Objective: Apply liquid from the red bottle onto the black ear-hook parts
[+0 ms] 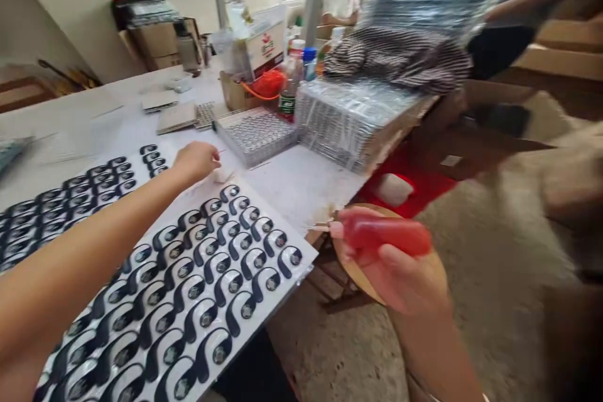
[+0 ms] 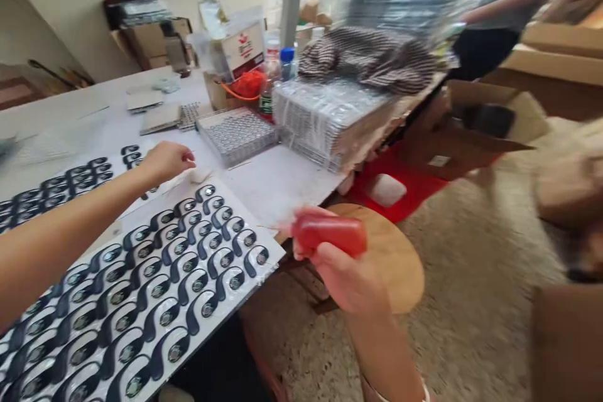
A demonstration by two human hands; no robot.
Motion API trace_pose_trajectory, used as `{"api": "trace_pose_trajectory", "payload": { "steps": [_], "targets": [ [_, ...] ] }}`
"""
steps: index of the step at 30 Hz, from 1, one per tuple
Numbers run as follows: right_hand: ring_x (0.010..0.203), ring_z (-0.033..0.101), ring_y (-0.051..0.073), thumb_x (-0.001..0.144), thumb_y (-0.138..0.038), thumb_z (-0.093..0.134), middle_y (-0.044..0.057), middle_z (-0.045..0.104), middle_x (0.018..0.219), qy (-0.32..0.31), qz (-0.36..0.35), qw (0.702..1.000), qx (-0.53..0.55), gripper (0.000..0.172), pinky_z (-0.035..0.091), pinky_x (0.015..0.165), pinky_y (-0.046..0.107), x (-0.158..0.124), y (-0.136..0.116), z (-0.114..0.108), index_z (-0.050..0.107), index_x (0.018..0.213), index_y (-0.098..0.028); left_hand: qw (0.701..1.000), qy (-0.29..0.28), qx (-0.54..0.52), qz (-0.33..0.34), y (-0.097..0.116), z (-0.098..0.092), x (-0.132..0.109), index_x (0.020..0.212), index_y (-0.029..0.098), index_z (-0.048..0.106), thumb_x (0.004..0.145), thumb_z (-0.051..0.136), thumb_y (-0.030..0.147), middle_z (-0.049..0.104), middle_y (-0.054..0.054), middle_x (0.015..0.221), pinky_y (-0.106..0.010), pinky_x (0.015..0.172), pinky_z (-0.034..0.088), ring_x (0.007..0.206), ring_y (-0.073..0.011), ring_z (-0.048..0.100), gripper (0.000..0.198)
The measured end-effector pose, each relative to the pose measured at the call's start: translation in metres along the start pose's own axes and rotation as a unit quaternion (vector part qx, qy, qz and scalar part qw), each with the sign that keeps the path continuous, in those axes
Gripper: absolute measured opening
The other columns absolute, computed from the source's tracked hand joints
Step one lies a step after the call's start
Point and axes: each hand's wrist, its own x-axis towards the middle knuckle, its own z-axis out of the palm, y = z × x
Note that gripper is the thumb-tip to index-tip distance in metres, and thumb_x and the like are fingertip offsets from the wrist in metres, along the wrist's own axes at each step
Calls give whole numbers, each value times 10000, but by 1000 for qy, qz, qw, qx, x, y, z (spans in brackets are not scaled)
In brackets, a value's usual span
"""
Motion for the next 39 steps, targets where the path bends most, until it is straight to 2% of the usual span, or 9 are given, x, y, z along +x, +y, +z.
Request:
{"api": "trace_pose_trajectory", "payload": {
  "steps": [4, 8, 11, 14, 18, 23, 26, 31, 39],
  "targets": [
    [672, 618, 148, 685, -395, 761, 92, 721, 959, -3, -14, 1000, -1, 404, 521, 558, 241, 4, 1, -4, 697, 1048, -229, 1000, -28, 12, 3, 8, 4, 5, 1025, 264, 702, 800, 624, 409, 697, -31, 1052, -257, 756, 473, 964, -220, 630, 279],
    [681, 624, 153, 652, -384, 781, 84, 724, 925, 18, -14, 999, 45, 406, 521, 555, 244, -1, 4, 11, 701, 1016, -225, 999, -26, 18, 17, 20, 22, 5, 936, 183, 732, 783, 609, 283, 702, -119, 1027, -314, 787, 470, 982, -287, 633, 220],
    [640, 618, 129, 648, -405, 785, 86, 726, 929, 13, -12, 995, 96, 446, 527, 577, 239, -5, 8, 23, 688, 1037, -210, 1000, 1, 4, 11, 21, 27, 10, 859, 123, 737, 797, 535, 228, 700, -175, 997, -333, 748, 470, 936, -311, 643, 236],
    [642, 626, 116, 671, -408, 772, 82, 722, 950, 9, -27, 990, 136, 456, 530, 595, 232, -7, 13, 34, 665, 1063, -201, 997, 63, -30, -13, 16, 11, 5, 976, 145, 719, 851, 448, 295, 692, -153, 1052, -307, 688, 459, 923, -290, 637, 334],
    [614, 632, 128, 687, -429, 761, 80, 726, 881, -5, -49, 988, 149, 460, 530, 565, 249, -11, 17, 53, 646, 1061, -188, 976, 108, -190, -8, 16, -25, -47, 936, 159, 705, 833, 463, 447, 696, -45, 739, -223, 523, 396, 618, -172, 585, 389],
    [582, 635, 117, 710, -459, 742, 73, 731, 828, -56, -43, 986, 153, 440, 494, 507, 205, -19, 25, 83, 641, 1035, -181, 903, -32, -426, 35, 24, -31, -147, 837, 172, 728, 717, 627, 571, 580, 8, 519, -195, 399, 279, 443, -115, 436, 429],
    [529, 620, 110, 701, -446, 750, 67, 728, 770, -81, -17, 987, 140, 436, 482, 482, 200, -27, 32, 102, 640, 1015, -164, 876, -71, -477, 19, 22, -19, -189, 858, 197, 738, 707, 646, 608, 650, -9, 621, -201, 470, 399, 546, -148, 546, 448],
    [492, 601, 110, 679, -466, 754, 71, 719, 722, -102, 13, 988, 113, 464, 480, 471, 212, -39, 37, 124, 642, 996, -147, 865, -103, -490, 15, 2, -11, -224, 913, 235, 736, 701, 623, 676, 722, -24, 819, -239, 703, 516, 788, -220, 653, 503],
    [514, 613, 107, 689, -444, 758, 41, 707, 733, -105, -27, 986, 129, 421, 476, 469, 202, -50, 37, 146, 652, 988, -168, 876, -77, -475, 39, -12, -11, -257, 898, 241, 732, 756, 564, 683, 700, -9, 750, -190, 647, 510, 715, -182, 636, 494]
  ]
}}
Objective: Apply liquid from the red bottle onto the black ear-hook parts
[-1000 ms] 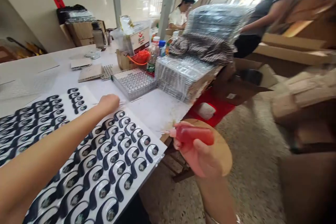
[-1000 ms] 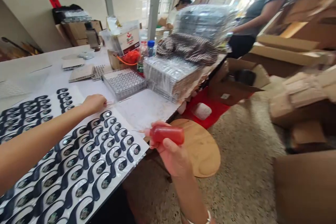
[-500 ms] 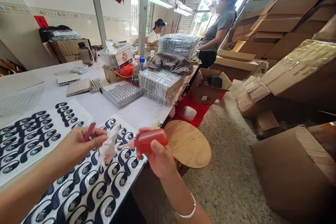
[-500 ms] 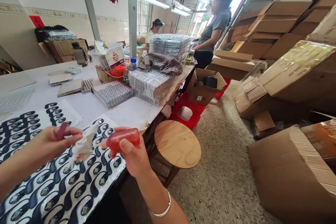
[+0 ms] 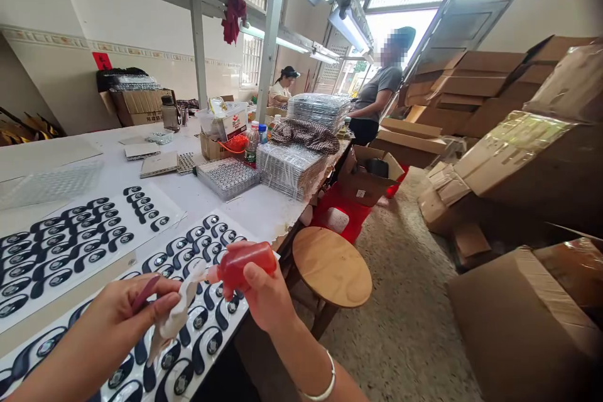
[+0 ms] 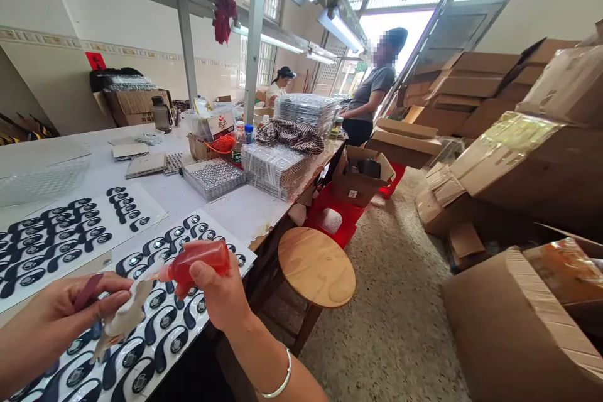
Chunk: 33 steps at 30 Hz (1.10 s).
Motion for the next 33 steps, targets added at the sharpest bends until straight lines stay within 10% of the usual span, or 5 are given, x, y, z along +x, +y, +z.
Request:
{"api": "trace_pose_trajectory", "payload": {
  "steps": [8, 15, 33],
  "targets": [
    [581, 625, 137, 702, -433, 746, 61, 716, 828, -30, -40, 997, -56, 426, 494, 515, 264, -13, 7, 12, 630, 1038, -198, 989, 144, -36, 4, -12, 2, -7, 893, 258, 758, 720, 618, 666, 740, -26, 866, -248, 658, 568, 802, -247, 695, 464],
    [528, 595, 124, 674, -475, 757, 38, 685, 758, -23, -27, 998, -48, 464, 478, 493, 257, -13, 18, 12, 632, 1018, -189, 997, 74, 5, 12, -12, -3, -10, 945, 277, 745, 751, 610, 637, 735, -19, 905, -260, 686, 587, 812, -239, 705, 431],
    [792, 627, 209, 736, -559, 684, 49, 655, 944, -35, -146, 972, -182, 430, 511, 766, 419, -24, 31, 24, 617, 1089, -322, 950, 258, 145, 98, -25, 3, -22, 827, 320, 692, 808, 590, 547, 723, 56, 851, -227, 675, 522, 753, -190, 676, 249]
  ]
}}
